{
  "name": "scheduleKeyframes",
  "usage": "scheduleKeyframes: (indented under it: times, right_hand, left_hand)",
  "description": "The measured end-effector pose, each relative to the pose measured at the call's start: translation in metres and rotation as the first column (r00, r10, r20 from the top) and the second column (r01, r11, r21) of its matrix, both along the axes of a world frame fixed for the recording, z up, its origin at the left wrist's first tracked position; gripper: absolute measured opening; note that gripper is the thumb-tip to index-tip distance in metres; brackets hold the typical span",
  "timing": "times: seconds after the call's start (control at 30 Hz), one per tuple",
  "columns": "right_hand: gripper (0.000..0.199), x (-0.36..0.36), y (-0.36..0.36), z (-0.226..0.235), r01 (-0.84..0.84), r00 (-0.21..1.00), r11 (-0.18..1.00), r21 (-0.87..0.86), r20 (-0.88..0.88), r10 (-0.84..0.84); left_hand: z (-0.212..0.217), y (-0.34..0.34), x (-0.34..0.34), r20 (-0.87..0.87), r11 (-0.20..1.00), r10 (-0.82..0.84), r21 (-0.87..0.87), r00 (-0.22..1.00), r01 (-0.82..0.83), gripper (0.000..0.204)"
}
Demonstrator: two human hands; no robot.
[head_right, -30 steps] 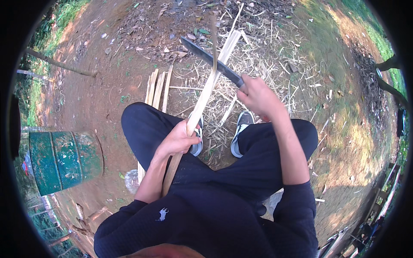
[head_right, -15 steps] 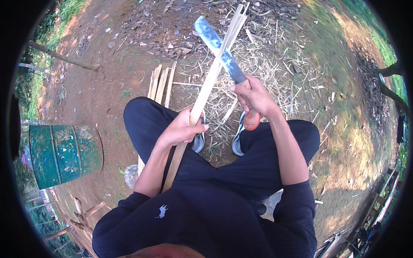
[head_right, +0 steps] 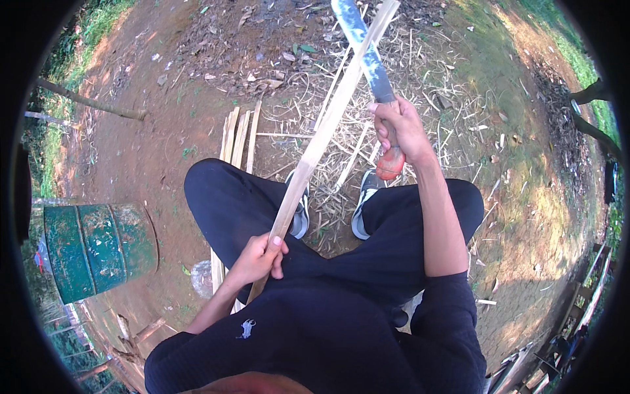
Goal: The person shaves a long piece of wood using a large knife, removing thin strips to shape the wood while sitting outdoors.
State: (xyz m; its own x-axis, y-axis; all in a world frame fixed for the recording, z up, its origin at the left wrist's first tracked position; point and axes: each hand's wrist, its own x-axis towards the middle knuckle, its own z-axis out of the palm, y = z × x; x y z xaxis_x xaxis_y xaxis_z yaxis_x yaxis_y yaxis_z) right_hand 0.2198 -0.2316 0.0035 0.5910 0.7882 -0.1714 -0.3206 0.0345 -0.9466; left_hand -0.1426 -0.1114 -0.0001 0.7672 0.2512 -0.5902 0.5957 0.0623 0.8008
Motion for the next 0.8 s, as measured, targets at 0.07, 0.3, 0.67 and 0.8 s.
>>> scheduleKeyframes:
  times: [0.07, 0.3, 0.67, 0.8]
  right_hand:
    - [0.018, 0.003, 0.004, 0.001, 0.006, 0.999, 1.000, 0.021, 0.034, -0.007]
    - [0.019, 0.021, -0.021, 0.015, -0.102, 0.979, 0.968, -0.230, 0.150, 0.138]
    - [0.021, 0.009, -0.003, -0.008, 0.245, 0.564, 0.923, -0.295, 0.818, 0.112]
    - [0.016, 0.009, 0.000, -0.009, -0.017, 0.915, 0.964, -0.265, 0.384, 0.122]
  left_hand:
    - [-0.018, -0.002, -0.001, 0.116, 0.990, 0.013, 0.137, 0.993, -0.029, 0.046]
    - [-0.027, -0.005, -0.001, 0.088, 0.991, 0.047, 0.121, 0.995, -0.058, 0.050]
    - [-0.033, -0.005, -0.003, 0.111, 0.987, 0.094, 0.120, 0.989, -0.107, 0.049]
    - [-0.033, 0.000, -0.002, 0.116, 0.990, 0.129, 0.048, 0.985, -0.135, 0.048]
